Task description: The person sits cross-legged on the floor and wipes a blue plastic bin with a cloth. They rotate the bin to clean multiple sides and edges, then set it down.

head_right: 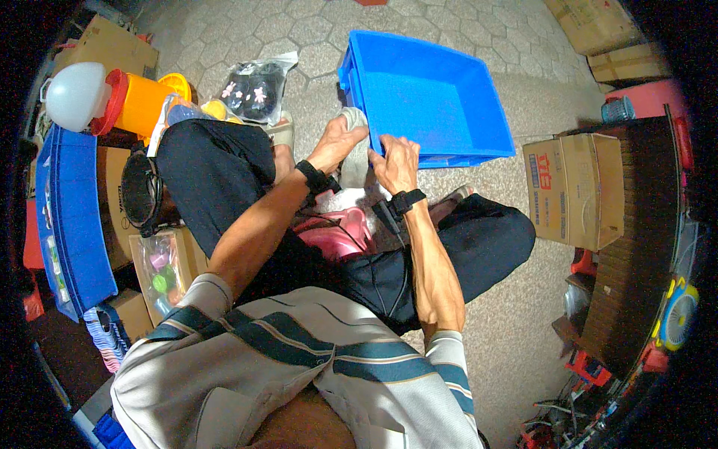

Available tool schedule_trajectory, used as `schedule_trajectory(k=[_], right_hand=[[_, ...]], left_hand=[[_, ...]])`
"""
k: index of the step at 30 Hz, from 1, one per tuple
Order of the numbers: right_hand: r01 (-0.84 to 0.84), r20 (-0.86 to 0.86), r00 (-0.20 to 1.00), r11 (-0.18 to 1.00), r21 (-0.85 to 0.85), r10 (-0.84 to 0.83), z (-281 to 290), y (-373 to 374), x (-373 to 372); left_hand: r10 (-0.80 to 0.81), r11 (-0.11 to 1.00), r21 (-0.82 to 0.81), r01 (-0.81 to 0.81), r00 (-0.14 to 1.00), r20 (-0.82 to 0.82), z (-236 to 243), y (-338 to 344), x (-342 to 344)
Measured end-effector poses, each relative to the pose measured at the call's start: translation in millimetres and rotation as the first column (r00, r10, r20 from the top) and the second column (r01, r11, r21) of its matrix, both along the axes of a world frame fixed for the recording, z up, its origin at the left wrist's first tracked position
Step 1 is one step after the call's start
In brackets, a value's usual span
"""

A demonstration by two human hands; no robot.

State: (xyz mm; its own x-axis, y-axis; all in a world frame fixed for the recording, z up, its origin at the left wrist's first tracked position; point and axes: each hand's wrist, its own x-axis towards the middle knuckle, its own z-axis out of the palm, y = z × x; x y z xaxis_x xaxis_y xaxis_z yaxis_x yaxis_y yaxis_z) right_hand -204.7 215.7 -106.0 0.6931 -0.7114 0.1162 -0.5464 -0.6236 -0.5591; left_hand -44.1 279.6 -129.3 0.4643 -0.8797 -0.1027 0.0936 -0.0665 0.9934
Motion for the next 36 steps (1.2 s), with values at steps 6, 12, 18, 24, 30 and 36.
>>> schedule_trajectory(k=[6, 12, 18, 24, 30, 36], right_hand=[[0.034, 0.071, 0.997, 0.999, 0.015, -0.035, 3, 3, 3], [0.106, 0.095, 0.989, 0.992, 0.074, -0.113, 7, -3, -4], [0.176, 0.113, 0.975, 0.977, 0.121, -0.190, 11, -14, -19], [0.182, 0.162, 0.965, 0.969, 0.165, -0.209, 10, -18, -24], [0.149, 0.150, 0.972, 0.968, 0.203, -0.181, 9, -13, -18], [0.134, 0.052, 0.989, 0.984, 0.116, -0.141, 11, -1, -12]], left_hand=[[0.097, 0.994, 0.027, -0.110, 0.950, 0.298, -11, -11, -4], [0.043, 0.983, 0.179, -0.045, 0.999, 0.017, 14, 1, 8], [0.097, 0.991, 0.127, -0.047, 0.900, -0.426, 33, 8, 21], [0.015, 0.997, 0.080, 0.023, 0.895, -0.447, 28, -2, 7], [-0.110, 0.987, -0.140, 0.072, 0.953, -0.281, 19, -12, -17], [-0.078, 0.990, -0.137, 0.034, 0.940, -0.331, 6, -16, -16]])
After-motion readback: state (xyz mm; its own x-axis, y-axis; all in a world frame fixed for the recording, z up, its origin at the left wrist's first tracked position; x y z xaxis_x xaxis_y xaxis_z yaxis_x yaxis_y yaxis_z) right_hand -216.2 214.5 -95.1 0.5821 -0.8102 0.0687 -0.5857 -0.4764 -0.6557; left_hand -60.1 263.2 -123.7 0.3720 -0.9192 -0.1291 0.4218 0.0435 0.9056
